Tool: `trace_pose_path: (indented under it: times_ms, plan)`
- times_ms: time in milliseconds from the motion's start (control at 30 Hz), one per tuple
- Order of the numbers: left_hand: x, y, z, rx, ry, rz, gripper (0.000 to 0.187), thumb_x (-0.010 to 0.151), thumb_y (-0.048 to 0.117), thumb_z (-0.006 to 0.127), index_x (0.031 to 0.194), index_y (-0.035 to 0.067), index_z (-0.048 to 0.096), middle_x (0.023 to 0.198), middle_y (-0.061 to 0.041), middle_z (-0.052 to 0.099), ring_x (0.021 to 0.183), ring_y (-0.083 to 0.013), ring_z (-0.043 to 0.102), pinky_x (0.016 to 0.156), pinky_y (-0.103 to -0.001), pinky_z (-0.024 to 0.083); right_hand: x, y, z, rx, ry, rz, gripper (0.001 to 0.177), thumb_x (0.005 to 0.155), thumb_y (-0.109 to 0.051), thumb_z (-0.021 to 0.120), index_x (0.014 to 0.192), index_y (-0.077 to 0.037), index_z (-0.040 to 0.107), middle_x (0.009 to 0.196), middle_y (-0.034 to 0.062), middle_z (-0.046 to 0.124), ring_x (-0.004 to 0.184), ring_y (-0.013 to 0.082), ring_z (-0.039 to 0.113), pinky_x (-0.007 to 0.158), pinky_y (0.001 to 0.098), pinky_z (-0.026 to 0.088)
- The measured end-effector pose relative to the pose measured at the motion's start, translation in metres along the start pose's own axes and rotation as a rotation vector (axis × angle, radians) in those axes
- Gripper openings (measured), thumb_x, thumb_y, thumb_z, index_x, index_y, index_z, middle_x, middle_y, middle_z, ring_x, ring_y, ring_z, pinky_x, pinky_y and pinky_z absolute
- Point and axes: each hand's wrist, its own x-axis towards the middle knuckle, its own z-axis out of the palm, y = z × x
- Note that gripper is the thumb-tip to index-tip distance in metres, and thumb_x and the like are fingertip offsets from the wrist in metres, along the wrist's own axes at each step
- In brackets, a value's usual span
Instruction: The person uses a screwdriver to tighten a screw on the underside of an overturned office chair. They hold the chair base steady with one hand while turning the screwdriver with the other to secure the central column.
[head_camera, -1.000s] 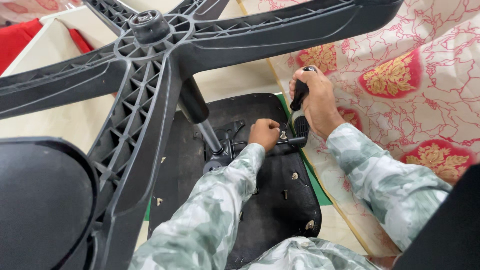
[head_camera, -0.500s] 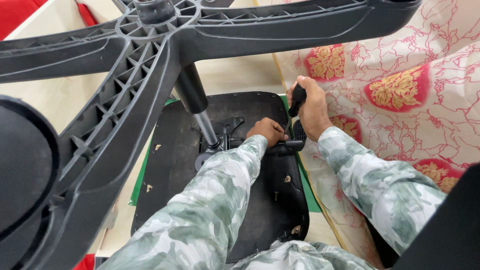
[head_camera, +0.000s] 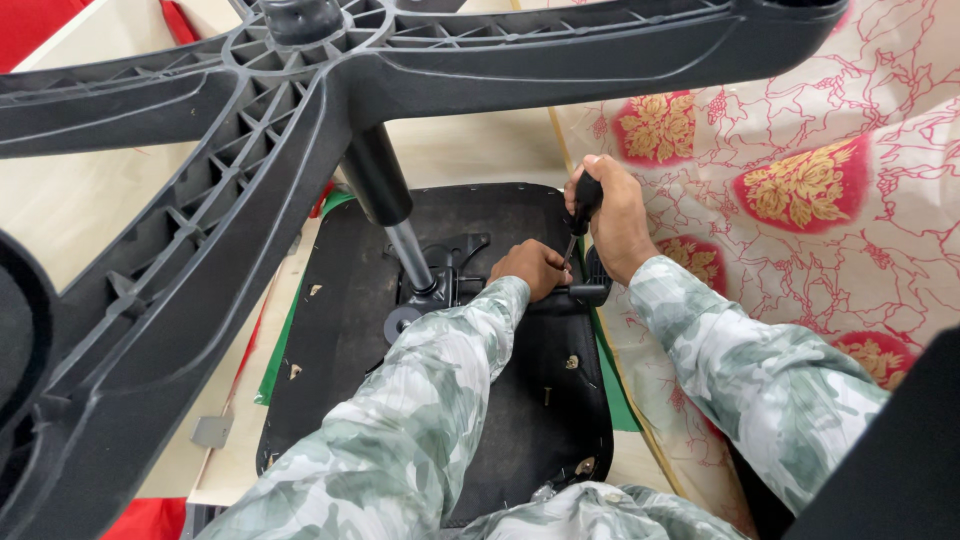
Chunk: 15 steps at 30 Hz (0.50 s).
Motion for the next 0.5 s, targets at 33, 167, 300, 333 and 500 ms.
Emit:
trace_pose_path:
  times_ms: [33,167,300,333,500]
  plan:
    - [0.0,0.0,0.0,-0.001,-0.001,-0.001,0.027,0.079,0.034,0.083,0.106,0.033,0.082,0.118,0.001,0.077,0.114,-0.0238,0.071,0.102,-0.038,0.052,-0.001,-0.001,-0.001,-0.003,0.001,0.003,0.029,0.102,-0.031,0.049,0.086,-0.007,0.054,0.077,0.0062,0.056,0.074,0.0162,0.053,0.072,0.0315,0.043]
    - [0.0,0.003,-0.001,-0.004,-0.01,-0.014,0.027,0.08,0.035,0.084,0.107,0.033,0.082,0.119,0.001,0.077,0.116,-0.0233,0.07,0.103,-0.038,0.052,-0.001,-0.002,-0.002,-0.02,0.005,0.01,0.03,0.102,-0.031,0.049,0.086,-0.006,0.055,0.076,0.0062,0.057,0.074,0.0159,0.053,0.072,0.0313,0.043]
    - [-0.002,0.004,-0.002,0.006,-0.017,-0.023,0.028,0.08,0.035,0.083,0.108,0.034,0.082,0.121,0.001,0.076,0.116,-0.0236,0.07,0.103,-0.038,0.052,-0.002,-0.004,0.0,-0.038,0.026,0.024,0.03,0.101,-0.032,0.05,0.087,-0.006,0.056,0.077,0.0061,0.058,0.074,0.0156,0.054,0.072,0.0311,0.044]
    - [-0.003,0.004,-0.002,0.011,-0.01,-0.02,0.029,0.08,0.036,0.083,0.109,0.033,0.081,0.122,0.001,0.075,0.117,-0.0242,0.069,0.103,-0.039,0.052,-0.002,-0.005,0.001,-0.041,0.026,0.043,0.029,0.1,-0.032,0.051,0.089,-0.007,0.059,0.079,0.0058,0.059,0.075,0.0153,0.055,0.072,0.031,0.045]
    - [-0.002,0.003,-0.001,0.03,0.02,-0.013,0.028,0.078,0.039,0.085,0.105,0.03,0.082,0.119,-0.001,0.076,0.114,-0.0259,0.07,0.101,-0.039,0.053,0.002,-0.016,0.002,-0.14,-0.01,0.12,0.027,0.097,-0.029,0.057,0.092,-0.004,0.067,0.09,0.0056,0.066,0.084,0.0125,0.062,0.077,0.0294,0.048]
